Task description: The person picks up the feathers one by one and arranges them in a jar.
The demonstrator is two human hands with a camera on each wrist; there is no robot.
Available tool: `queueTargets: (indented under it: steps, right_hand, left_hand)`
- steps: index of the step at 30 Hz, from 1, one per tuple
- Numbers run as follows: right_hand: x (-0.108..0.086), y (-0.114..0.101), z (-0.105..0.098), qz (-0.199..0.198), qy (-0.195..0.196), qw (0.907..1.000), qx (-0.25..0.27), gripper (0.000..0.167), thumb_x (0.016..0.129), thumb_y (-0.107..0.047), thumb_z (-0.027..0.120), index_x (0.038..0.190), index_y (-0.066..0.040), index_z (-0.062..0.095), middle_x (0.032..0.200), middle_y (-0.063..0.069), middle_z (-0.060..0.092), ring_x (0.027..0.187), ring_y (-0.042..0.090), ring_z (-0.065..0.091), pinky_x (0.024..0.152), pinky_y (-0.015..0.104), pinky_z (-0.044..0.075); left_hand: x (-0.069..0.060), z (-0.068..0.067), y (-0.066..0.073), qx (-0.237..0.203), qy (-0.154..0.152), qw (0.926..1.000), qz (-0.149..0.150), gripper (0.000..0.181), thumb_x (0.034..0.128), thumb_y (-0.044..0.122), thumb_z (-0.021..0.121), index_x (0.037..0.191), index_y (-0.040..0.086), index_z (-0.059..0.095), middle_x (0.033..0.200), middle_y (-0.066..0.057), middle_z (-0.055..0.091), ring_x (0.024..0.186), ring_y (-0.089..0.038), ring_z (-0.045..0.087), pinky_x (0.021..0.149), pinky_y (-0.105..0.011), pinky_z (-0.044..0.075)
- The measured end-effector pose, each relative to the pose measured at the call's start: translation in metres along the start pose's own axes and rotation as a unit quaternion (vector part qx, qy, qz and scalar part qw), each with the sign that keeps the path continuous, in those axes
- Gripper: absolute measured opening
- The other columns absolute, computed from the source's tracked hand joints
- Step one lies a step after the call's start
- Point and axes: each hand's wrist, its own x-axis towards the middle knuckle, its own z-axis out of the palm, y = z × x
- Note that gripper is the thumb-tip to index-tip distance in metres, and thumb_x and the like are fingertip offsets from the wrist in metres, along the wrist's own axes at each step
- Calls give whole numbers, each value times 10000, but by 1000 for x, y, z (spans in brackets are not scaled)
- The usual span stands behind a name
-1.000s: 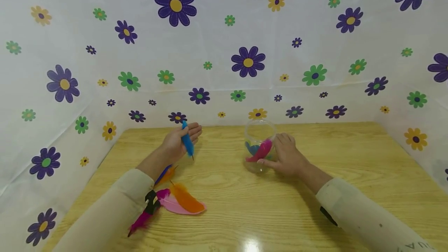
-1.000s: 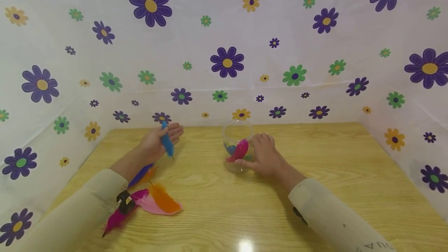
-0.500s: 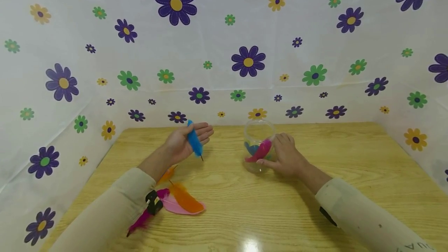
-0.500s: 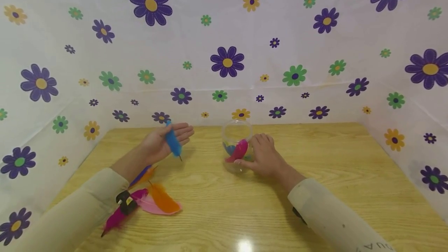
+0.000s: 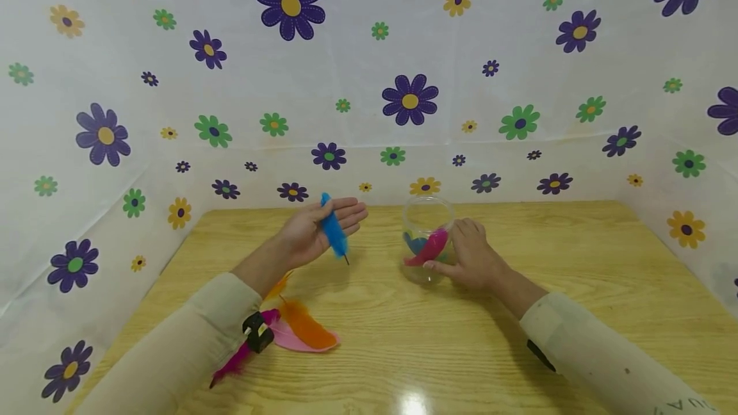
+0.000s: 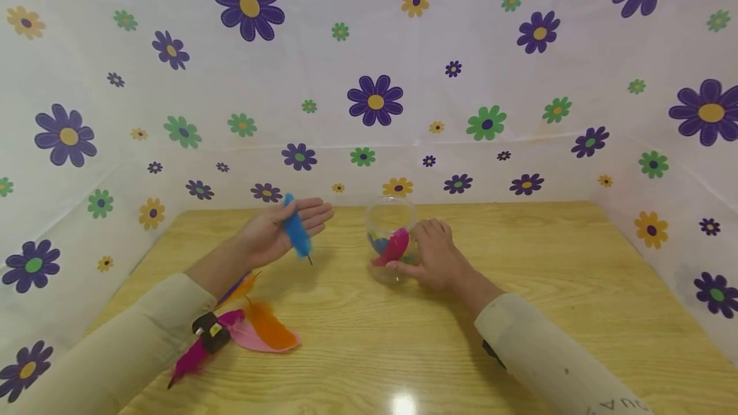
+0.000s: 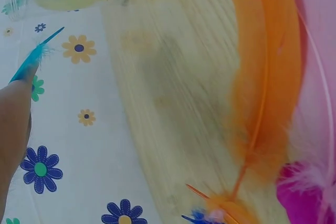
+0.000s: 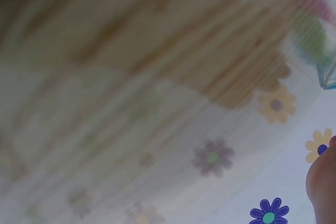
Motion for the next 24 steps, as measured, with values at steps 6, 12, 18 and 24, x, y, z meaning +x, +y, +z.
queueTargets:
  steps: [6,12,18,24]
  right_hand:
    - [0,-1,0,-32,-14,10000,60,571,877,-549,676,1163,-72,549,1151,93,571,1096,270,434,1099,557,241]
    - [0,-1,1,-62,8,9999,111,579,876,-551,676,1179,-74,550,1174,101,583,1112,277,439,1109,570,232]
    - [0,0,1,-41,10,9999,96,567,873,-543,685,1176,-84,545,1190,101,580,1117,279,438,1109,559,237]
    - [1,-1,1,-64,6,9999,79,575,878,-543,680,1192,-82,538,1196,94,571,1092,266,427,1092,540,247]
  left_hand:
    - [3,8,6,-42,37,10000,83,585,1103,293,136,1565,-66,117,1644,-229,177,1521,-355,194,1201,-438,214]
    - [8,19,11,-130,-17,9995,278,592,1099,304,128,1563,-64,142,1641,-236,182,1520,-354,202,1208,-432,212]
    - [19,34,15,-353,-64,9984,440,587,1096,310,132,1568,-37,171,1639,-223,208,1522,-335,222,1219,-420,212]
    - [37,50,20,-544,-89,9964,637,573,1098,289,139,1571,-33,160,1639,-219,211,1519,-335,233,1224,-417,215]
